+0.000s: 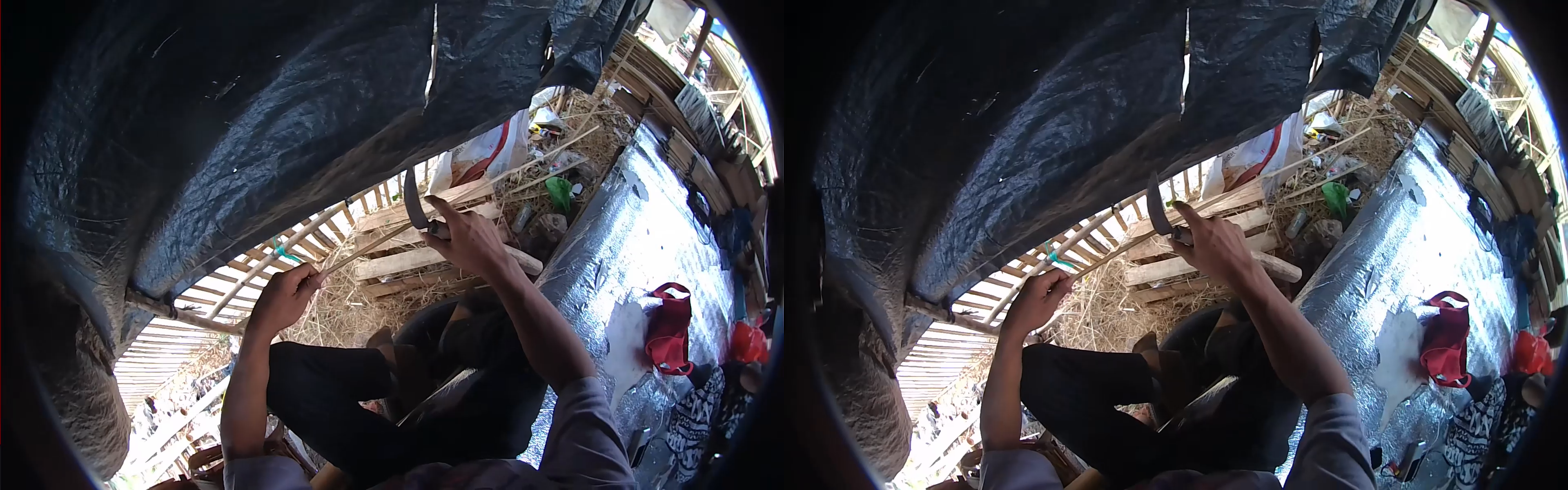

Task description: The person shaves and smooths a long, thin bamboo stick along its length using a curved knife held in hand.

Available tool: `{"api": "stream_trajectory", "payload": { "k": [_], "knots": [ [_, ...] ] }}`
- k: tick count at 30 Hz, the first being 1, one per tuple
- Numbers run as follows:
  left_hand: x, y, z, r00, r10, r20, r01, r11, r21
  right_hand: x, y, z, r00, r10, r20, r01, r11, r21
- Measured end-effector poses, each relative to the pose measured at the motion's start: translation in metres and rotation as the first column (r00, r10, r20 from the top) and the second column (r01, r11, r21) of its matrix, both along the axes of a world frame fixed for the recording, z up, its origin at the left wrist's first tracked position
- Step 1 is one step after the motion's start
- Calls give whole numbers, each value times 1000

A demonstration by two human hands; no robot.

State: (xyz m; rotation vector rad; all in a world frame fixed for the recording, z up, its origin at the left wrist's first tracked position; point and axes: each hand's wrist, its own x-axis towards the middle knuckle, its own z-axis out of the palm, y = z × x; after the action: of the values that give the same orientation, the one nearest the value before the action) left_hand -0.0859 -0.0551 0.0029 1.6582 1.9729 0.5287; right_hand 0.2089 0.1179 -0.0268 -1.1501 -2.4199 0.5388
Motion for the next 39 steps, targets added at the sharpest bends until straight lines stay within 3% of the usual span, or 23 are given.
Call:
{"api": "stream_trajectory", "payload": {
  "k": [23, 25, 34, 39],
  "knots": [
    [3, 9, 0, 998, -10, 70, 18, 994, -109, 14, 17, -16, 997, 12, -72, -14, 1000, -26],
    [1, 7, -1, 998, -2, 70, 10, 994, -110, 13, 14, -8, 998, -19, -57, 12, 994, -112],
    [-4, 4, -6, 995, -20, 96, 28, 996, -85, 11, 13, -4, 995, -3, -103, -18, 978, -207],
    [-1, 5, 3, 997, -18, 81, 29, 990, -135, 8, 20, -12, 991, 39, -126, -58, 987, -147]
  ]
}}
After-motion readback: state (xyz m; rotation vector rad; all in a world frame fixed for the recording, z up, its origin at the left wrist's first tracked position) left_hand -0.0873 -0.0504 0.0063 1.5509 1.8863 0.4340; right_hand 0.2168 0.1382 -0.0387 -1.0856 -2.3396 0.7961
